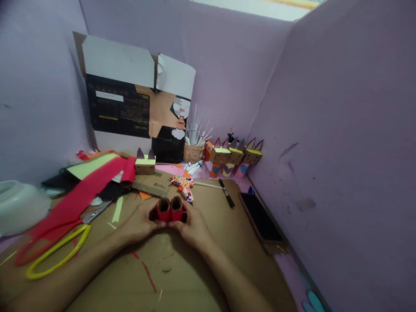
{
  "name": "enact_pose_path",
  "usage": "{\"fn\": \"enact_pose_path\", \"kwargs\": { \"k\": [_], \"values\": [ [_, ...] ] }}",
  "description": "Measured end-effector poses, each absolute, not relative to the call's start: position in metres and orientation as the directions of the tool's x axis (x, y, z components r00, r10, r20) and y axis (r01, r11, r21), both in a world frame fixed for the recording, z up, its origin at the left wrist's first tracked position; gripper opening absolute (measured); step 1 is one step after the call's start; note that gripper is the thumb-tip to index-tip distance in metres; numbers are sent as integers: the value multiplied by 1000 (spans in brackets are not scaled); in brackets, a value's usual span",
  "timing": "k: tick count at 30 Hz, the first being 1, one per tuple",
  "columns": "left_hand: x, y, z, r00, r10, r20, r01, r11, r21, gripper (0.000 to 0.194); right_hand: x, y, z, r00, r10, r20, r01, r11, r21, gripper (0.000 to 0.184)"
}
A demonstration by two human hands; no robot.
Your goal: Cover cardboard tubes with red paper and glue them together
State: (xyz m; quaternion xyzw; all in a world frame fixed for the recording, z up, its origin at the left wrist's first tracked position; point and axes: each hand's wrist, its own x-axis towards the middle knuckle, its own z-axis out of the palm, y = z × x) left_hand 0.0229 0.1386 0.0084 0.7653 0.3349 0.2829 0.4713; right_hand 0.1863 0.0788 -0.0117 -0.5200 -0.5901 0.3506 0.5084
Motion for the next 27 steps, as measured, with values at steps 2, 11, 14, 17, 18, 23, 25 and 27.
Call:
{"fn": "enact_pose_path", "kwargs": {
  "k": [2,11,14,17,18,23,25,27],
  "values": [
    [23,139,6,621,775,120,258,-346,902,21,187,80,-14,47,969,244,293,220,-930,38],
    [24,138,14,627,772,105,260,-335,906,21,190,83,-22,62,969,240,261,217,-941,44],
    [24,138,14,623,775,101,227,-303,926,20,188,83,-20,65,968,244,236,223,-946,45],
    [24,141,12,607,793,59,176,-206,962,23,188,82,-14,139,981,137,0,139,-990,42],
    [23,142,12,598,801,36,152,-157,976,27,188,82,-12,157,985,72,-116,91,-989,40],
    [18,143,16,586,796,-149,46,151,988,36,190,78,-1,70,979,-192,-456,-140,-879,42],
    [17,140,19,596,772,-220,39,246,969,38,189,77,1,33,968,-249,-515,-197,-834,43],
    [18,137,21,602,754,-264,41,300,953,41,188,77,2,11,958,-287,-562,-232,-794,42]
  ]
}}
